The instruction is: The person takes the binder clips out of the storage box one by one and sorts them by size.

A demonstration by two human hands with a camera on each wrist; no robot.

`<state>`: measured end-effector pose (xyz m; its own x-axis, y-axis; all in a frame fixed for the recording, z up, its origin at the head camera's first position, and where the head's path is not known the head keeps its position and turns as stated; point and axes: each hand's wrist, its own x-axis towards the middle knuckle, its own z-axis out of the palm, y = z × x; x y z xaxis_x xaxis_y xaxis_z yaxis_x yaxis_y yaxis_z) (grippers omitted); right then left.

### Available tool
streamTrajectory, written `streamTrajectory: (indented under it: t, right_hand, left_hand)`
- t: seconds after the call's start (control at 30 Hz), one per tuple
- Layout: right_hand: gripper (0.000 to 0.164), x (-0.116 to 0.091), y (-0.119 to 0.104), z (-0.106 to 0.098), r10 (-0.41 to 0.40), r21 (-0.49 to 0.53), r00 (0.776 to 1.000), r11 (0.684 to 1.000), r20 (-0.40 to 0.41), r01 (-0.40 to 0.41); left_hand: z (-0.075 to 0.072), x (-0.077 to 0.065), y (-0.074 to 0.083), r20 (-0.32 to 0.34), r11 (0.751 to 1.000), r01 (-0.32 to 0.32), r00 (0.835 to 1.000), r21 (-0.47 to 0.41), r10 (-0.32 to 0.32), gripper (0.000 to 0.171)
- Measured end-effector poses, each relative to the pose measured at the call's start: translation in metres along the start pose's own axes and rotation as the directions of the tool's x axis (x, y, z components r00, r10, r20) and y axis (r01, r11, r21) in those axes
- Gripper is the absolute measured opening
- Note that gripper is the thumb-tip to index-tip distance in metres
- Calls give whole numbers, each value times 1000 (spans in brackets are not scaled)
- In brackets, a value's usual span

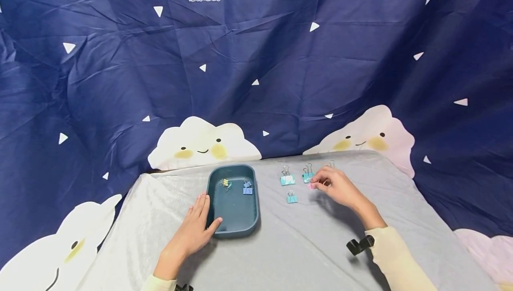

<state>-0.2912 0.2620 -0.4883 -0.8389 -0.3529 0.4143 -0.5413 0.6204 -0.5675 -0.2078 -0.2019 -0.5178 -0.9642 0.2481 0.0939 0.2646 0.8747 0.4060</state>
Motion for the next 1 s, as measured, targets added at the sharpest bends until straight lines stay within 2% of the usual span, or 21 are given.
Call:
streamTrajectory:
  t: [0.53, 1.0]
  right_hand:
    - [13, -18, 22, 12, 134, 30, 989, 990, 59, -136]
    - [10, -21, 39, 29, 147, 25, 987, 989, 64, -149]
  left_hand:
    - [0, -1, 1, -15, 1000, -4, 1000, -2, 4, 86]
    - [0, 0, -1, 0, 1000, 2, 1000, 7, -2, 88]
